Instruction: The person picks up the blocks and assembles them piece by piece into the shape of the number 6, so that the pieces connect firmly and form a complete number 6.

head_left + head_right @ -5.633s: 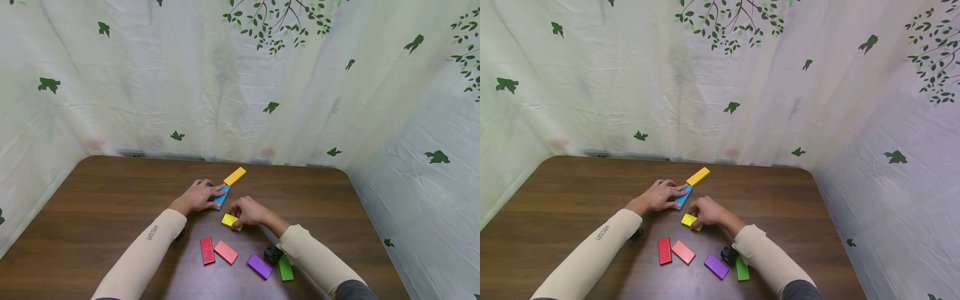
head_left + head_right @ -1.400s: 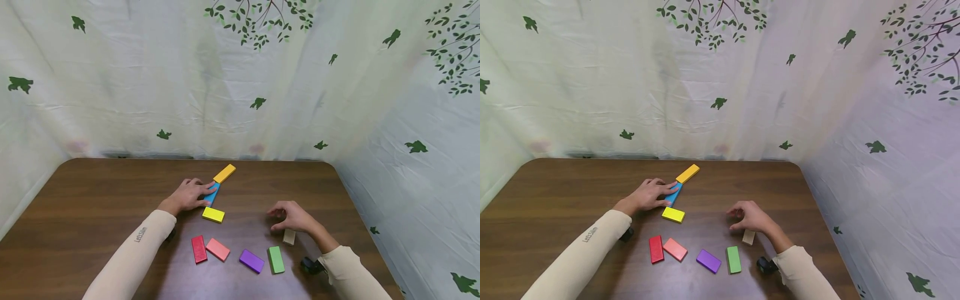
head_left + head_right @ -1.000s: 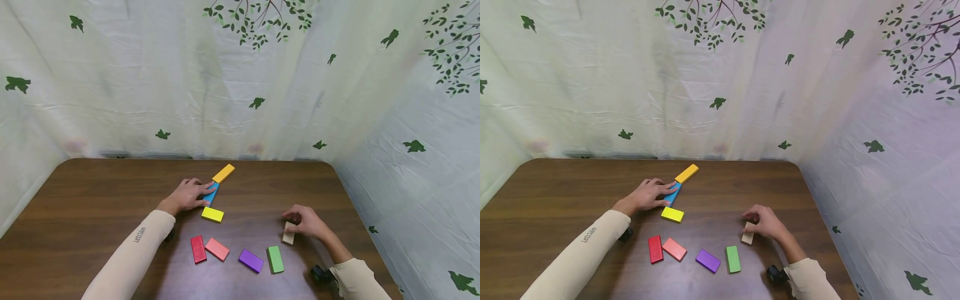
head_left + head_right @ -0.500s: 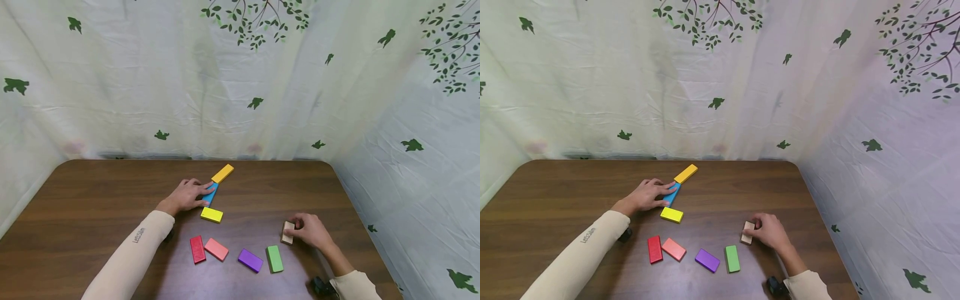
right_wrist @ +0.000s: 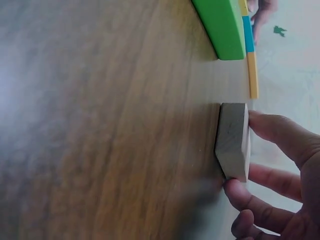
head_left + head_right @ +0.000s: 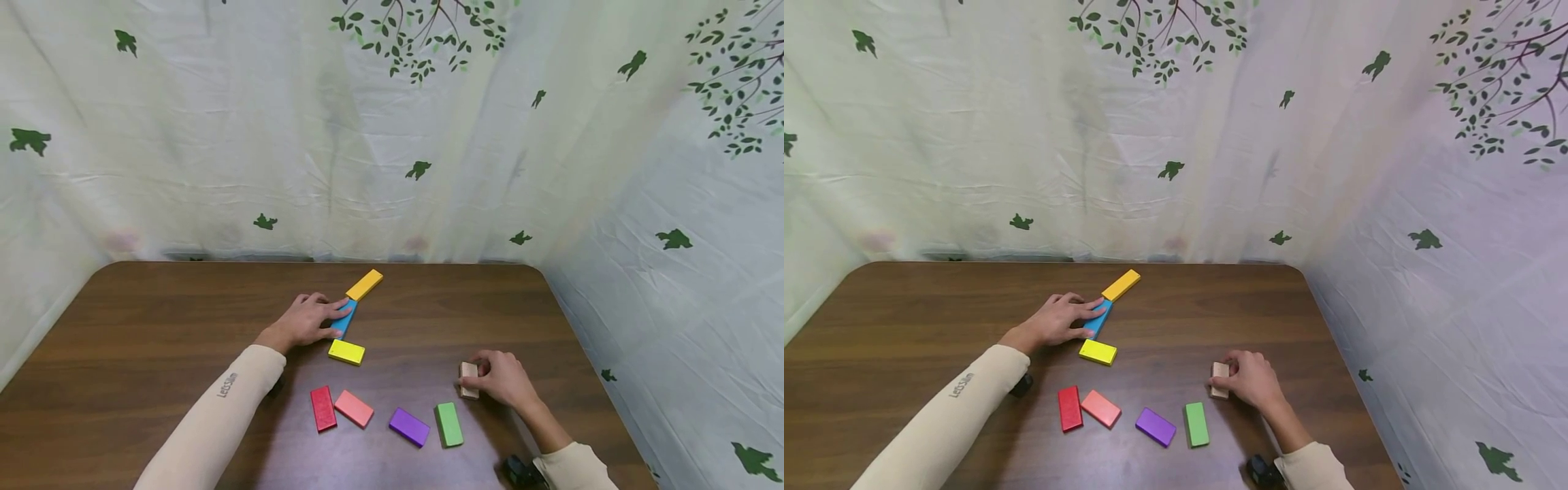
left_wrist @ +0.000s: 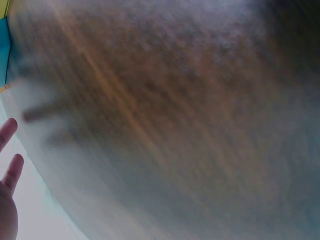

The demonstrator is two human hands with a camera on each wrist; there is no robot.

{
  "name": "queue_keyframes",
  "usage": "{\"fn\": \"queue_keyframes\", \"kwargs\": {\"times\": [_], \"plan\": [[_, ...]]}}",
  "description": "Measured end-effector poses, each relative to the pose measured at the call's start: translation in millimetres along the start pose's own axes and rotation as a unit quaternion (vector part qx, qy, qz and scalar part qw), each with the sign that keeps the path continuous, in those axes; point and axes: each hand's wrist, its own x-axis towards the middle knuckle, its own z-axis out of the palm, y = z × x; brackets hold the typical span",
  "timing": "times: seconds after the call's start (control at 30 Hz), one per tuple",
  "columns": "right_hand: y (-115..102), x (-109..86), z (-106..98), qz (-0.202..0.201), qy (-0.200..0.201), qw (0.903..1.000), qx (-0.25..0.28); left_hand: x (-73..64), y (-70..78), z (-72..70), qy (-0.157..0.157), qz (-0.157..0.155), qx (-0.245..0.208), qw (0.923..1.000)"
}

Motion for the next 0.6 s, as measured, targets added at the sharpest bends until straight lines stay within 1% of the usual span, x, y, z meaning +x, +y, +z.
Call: {"fn": "queue_keyframes", "kwargs": {"times": [0.1, 0.37, 0.6], "plan": [[-2, 1.9, 1, -0.005, -0.004, 0.9999, 0.011, -0.1, -0.3, 0.6, 0.000, 0.000, 0.003, 1.0000], [-8, 9.8, 3, -0.037, -0.019, 0.9987, 0.031, -1.2, 1.5, 0.2, 0.000, 0.001, 0.003, 1.0000], [-15, 20.1, 6, -0.077, -0.039, 0.9955, 0.039, -2.5, 1.9, -1.5, -0.002, -0.003, 0.003, 1.0000]]}}
